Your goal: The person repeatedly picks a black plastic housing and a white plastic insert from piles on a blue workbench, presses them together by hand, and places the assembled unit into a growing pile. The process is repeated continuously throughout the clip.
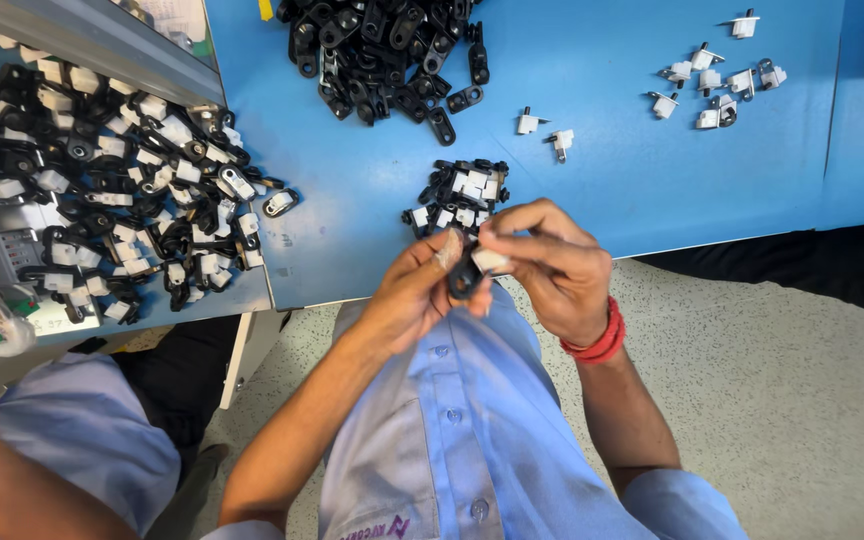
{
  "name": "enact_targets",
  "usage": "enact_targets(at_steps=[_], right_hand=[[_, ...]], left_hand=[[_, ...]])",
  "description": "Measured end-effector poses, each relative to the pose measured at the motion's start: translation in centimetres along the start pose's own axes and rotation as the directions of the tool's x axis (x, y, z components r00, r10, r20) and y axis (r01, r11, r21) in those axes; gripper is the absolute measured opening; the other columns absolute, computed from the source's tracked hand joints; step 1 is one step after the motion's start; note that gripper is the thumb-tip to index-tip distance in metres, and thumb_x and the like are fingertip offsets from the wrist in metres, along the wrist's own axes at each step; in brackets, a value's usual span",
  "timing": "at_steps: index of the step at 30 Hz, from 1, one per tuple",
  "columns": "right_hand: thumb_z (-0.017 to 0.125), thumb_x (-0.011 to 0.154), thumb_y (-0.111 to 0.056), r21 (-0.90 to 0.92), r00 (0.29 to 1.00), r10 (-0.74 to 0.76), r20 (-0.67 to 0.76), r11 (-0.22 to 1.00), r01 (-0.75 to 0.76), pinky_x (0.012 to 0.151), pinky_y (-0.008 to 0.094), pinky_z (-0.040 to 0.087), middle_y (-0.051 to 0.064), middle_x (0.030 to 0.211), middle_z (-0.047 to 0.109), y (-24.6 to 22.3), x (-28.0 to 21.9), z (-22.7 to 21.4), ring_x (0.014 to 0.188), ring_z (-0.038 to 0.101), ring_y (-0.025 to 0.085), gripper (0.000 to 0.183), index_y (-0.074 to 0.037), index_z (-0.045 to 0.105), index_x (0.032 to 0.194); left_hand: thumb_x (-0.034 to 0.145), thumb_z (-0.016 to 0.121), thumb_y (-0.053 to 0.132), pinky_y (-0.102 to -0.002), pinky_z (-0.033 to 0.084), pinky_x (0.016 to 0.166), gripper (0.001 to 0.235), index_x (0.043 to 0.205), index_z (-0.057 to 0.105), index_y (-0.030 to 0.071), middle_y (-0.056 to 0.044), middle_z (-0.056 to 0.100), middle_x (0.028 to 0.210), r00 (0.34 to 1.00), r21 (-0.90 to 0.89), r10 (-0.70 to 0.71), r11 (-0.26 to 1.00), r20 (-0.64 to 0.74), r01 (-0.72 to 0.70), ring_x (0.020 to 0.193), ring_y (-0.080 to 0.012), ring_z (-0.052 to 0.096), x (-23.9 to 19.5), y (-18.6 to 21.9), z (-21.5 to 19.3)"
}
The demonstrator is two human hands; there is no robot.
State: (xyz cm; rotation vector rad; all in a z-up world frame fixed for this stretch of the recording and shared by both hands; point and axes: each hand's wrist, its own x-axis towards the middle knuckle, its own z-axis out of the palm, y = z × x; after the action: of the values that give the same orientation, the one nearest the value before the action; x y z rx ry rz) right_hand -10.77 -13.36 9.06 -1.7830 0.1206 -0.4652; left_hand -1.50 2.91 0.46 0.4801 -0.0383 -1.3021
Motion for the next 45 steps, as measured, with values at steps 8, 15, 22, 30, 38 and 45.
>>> enact_targets(at_steps=[8,15,22,30,38,45], right_hand=[[0.07,0.089,0.012,0.056,0.951,-0.244,0.187,0.97,0.238,0.103,0.046,0.058,0.011,0.104,0.071,-1.5,1.0,-2.8,0.106,0.072,0.023,0.025,-0.005,0.075,0.106],[0.074,0.088,0.011,-0.143,0.959,-0.175,0.222,0.967,0.209,0.086,0.035,0.056,0.01,0.101,0.069,-1.5,1.2,-3.8,0.092,0.067,0.02,0.027,-0.005,0.076,0.11],[0.069,0.094,0.015,-0.473,0.99,-0.071,-0.12,0.881,0.006,0.081,0.025,0.05,0.009,0.103,0.061,-0.9,-1.2,0.2,0.095,0.059,0.019,0.038,-0.004,0.073,0.127],[0.079,0.093,-0.011,0.057,0.998,0.002,-0.055,0.998,0.001,0.088,0.026,0.052,0.01,0.118,0.059,0.4,-1.8,-0.2,0.103,0.061,0.018,0.032,-0.004,0.07,0.122],[0.083,0.09,-0.017,-0.379,0.966,-0.256,0.037,0.891,0.251,0.102,0.038,0.057,0.02,0.125,0.072,0.3,-1.0,0.5,0.127,0.067,0.033,0.04,-0.005,0.05,0.108],[0.083,0.089,-0.014,-0.262,0.956,-0.24,-0.168,0.946,0.191,0.098,0.039,0.06,0.023,0.119,0.072,0.6,-2.2,1.3,0.115,0.072,0.031,0.047,-0.004,0.045,0.115]], left_hand=[[0.105,0.061,0.04,-0.037,0.064,0.074,0.039,0.114,0.053,0.002,-0.016,0.075,0.095,0.985,-0.043,-0.123,0.991,0.124,0.129,0.082,-0.0231,0.077,-1.6,-0.5,2.2],[0.101,0.077,0.012,-0.038,0.063,0.086,0.025,0.109,0.054,0.003,-0.017,0.074,0.106,0.975,0.268,0.178,0.941,0.134,-0.208,0.097,-0.0244,0.074,0.0,0.9,2.6],[0.097,0.076,-0.005,-0.035,0.063,0.095,0.014,0.102,0.062,-0.004,-0.021,0.07,0.121,0.601,0.815,0.553,-0.426,0.578,-0.392,0.112,-0.0273,0.073,0.0,1.5,3.9],[0.099,0.067,-0.008,-0.032,0.058,0.107,0.022,0.116,0.059,0.004,-0.014,0.067,0.128,0.927,0.532,0.354,0.766,0.122,-0.362,0.121,-0.018,0.069,-1.2,2.7,3.6],[0.107,0.063,0.002,-0.031,0.053,0.086,0.006,0.108,0.066,-0.003,-0.01,0.069,0.099,0.999,0.483,0.044,0.874,0.023,-0.05,0.094,-0.0138,0.066,-0.1,2.5,1.9],[0.085,0.062,-0.004,-0.04,0.057,0.089,0.021,0.106,0.066,-0.004,-0.016,0.07,0.104,0.725,0.845,0.436,-0.241,0.534,-0.477,0.096,-0.0323,0.07,-1.4,4.2,4.4]])
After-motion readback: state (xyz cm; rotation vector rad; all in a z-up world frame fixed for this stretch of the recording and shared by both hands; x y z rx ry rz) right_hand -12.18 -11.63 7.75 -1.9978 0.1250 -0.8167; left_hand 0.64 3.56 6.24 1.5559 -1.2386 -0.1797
